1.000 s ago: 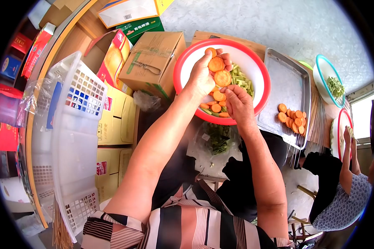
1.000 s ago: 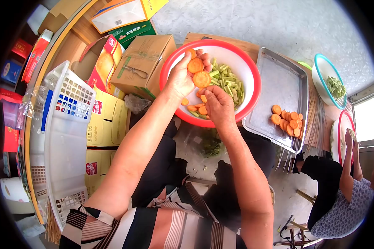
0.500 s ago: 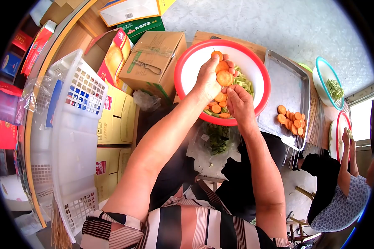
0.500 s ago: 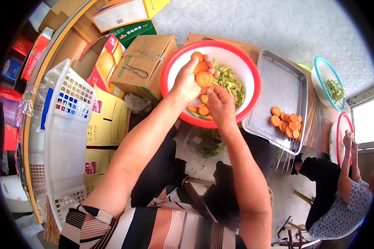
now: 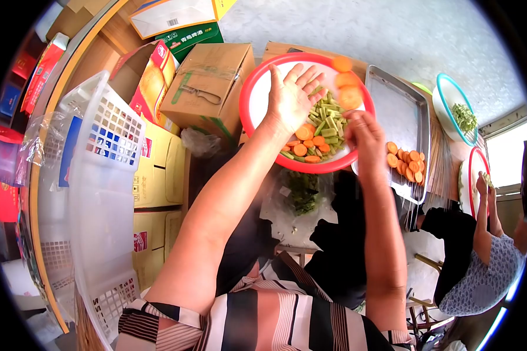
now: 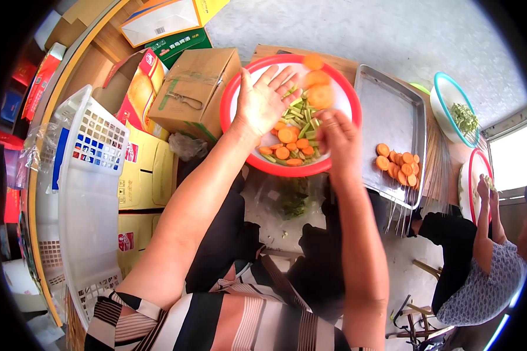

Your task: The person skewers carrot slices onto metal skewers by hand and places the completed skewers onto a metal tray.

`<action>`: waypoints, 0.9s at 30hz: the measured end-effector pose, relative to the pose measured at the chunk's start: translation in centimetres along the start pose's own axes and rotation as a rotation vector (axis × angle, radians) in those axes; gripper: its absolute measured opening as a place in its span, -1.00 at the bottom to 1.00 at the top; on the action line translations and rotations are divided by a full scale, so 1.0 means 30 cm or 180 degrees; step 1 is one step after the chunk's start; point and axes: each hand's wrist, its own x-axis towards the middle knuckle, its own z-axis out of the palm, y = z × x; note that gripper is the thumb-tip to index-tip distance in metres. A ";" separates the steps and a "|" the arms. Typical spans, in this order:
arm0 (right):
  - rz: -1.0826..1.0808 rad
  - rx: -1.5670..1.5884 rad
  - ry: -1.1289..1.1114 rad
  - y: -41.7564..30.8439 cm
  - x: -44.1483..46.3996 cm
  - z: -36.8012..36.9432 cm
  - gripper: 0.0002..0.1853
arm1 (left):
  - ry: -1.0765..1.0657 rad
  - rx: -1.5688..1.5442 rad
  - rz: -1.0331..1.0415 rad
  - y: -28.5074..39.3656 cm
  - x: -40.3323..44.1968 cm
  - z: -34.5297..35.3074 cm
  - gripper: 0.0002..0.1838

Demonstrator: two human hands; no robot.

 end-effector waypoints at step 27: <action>0.1820 -0.1685 0.1463 0.380 -0.031 -0.756 -0.87 | -0.0172 0.0494 -0.0107 0.009 -0.021 -0.020 -0.67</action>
